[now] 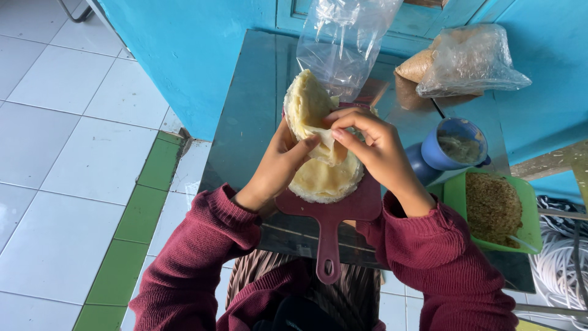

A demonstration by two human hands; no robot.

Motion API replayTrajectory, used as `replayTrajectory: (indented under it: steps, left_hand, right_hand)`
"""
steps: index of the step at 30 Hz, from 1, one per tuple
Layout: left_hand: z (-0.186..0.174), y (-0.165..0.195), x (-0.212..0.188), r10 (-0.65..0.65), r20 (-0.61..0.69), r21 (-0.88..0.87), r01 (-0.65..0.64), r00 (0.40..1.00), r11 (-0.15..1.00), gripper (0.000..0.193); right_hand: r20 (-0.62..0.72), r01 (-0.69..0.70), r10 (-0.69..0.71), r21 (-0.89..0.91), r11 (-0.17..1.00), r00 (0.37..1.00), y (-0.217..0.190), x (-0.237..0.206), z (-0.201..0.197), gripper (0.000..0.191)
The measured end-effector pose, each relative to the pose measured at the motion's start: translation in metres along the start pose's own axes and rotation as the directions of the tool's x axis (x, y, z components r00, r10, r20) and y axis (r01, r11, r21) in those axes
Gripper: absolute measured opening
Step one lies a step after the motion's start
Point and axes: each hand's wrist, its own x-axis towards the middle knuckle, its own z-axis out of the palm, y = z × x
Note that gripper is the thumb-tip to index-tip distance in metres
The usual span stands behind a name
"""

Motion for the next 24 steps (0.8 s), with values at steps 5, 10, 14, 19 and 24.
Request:
replayTrajectory:
  steps: [5, 10, 14, 19, 24]
  left_hand:
    - [0.000, 0.001, 0.001, -0.043, -0.050, 0.010, 0.044, 0.998, 0.999, 0.069]
    - [-0.001, 0.001, 0.000, -0.037, -0.068, -0.010, 0.037, 0.997, 0.999, 0.070]
    - [0.000, -0.001, 0.000, -0.023, -0.053, -0.037, 0.021, 0.998, 0.999, 0.067]
    - [-0.003, -0.001, 0.000, -0.085, -0.067, -0.031, 0.083, 0.994, 0.996, 0.053]
    - [-0.003, -0.003, -0.002, -0.075, -0.024, -0.006, 0.075, 0.997, 0.997, 0.051]
  right_hand:
    - [0.009, 0.003, -0.004, 0.136, 0.991, 1.000, 0.014, -0.001, -0.006, 0.011]
    - [-0.102, -0.013, 0.030, 0.169, 0.985, 0.994, 0.016, 0.001, -0.006, 0.009]
    - [-0.151, 0.104, -0.112, -0.058, 0.993, 0.982, 0.007, 0.000, 0.004, 0.008]
    - [0.066, 0.371, -0.416, -0.592, 0.715, 0.907, -0.013, -0.002, 0.015, 0.025]
    - [-0.012, 0.232, -0.278, -0.516, 0.825, 0.961, -0.020, 0.002, 0.018, 0.020]
